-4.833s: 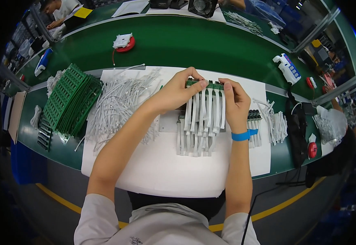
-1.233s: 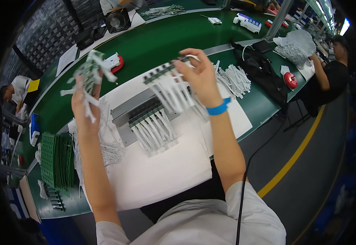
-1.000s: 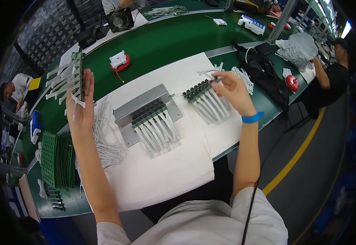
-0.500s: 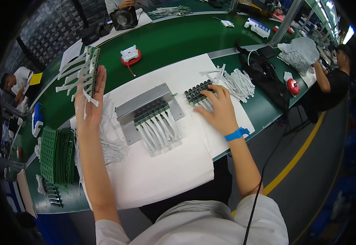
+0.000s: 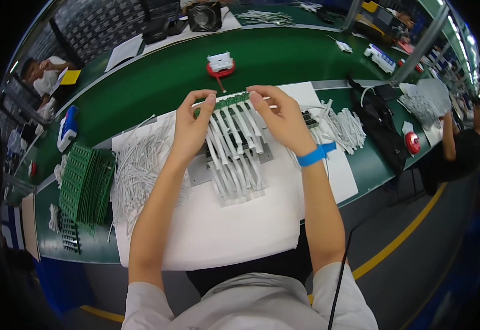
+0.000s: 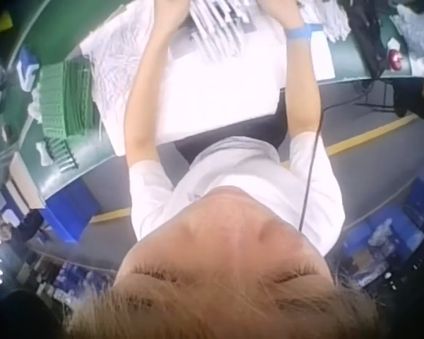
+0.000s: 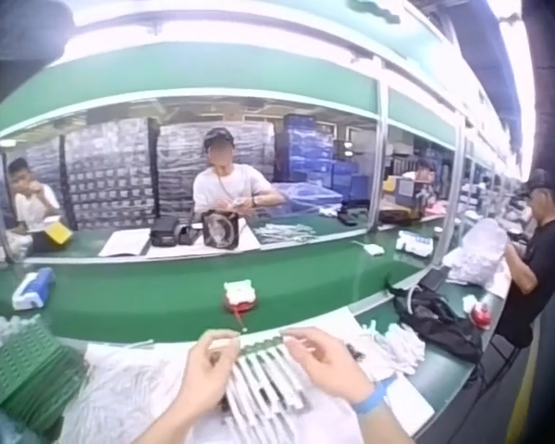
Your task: Assembling multiple wire connectors onto a base component on an assembly line.
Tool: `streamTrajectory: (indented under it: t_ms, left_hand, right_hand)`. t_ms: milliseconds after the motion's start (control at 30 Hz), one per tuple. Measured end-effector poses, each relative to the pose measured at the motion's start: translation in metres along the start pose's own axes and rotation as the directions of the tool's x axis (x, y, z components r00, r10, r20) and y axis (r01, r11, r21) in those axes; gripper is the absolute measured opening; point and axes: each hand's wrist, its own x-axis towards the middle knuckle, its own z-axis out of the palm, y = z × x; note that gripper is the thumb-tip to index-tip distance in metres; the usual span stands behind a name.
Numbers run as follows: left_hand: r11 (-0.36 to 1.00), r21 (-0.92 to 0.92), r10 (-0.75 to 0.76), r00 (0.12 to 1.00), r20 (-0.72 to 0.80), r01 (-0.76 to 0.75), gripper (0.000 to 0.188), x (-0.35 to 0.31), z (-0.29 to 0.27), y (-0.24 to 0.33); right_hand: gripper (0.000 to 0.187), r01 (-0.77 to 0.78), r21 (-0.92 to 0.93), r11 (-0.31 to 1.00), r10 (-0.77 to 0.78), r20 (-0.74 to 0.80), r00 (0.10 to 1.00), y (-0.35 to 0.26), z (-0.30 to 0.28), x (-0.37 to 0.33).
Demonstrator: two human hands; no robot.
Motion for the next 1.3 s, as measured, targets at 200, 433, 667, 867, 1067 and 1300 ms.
streamTrajectory:
  t_ms: [200,433,667,867,1067,1300]
  left_hand:
    - [0.994,0.094,0.041,0.979,0.201,-0.061,0.03,0.003,-0.024,-0.007]
    - [0.979,0.193,-0.144,0.909,0.392,0.072,0.03,0.001,-0.038,0.005]
    - [0.992,0.129,-0.052,0.917,0.395,0.001,0.027,0.0,-0.04,0.007]
    - [0.979,0.191,-0.012,0.915,0.403,-0.071,0.026,-0.001,-0.039,0.007]
    - [0.894,0.406,0.017,0.92,0.391,-0.189,0.033,-0.007,-0.034,0.005]
    - [0.887,0.433,-0.044,0.903,0.428,-0.162,0.035,-0.005,-0.038,0.011]
  right_hand:
    - [0.027,-0.085,0.191,0.978,0.074,0.067,0.995,0.033,0.018,0.006]
    - [0.022,-0.064,0.077,0.995,0.063,0.01,0.998,0.038,0.033,-0.004]
    - [0.02,0.104,0.063,0.993,-0.099,-0.076,0.992,0.039,0.04,-0.005]
    - [0.019,0.03,0.04,0.999,-0.03,-0.019,0.999,0.039,0.035,-0.005]
    - [0.02,-0.053,0.139,0.989,0.049,0.028,0.998,0.04,0.035,-0.005]
    - [0.019,-0.069,0.166,0.984,0.061,0.047,0.997,0.034,0.033,-0.009]
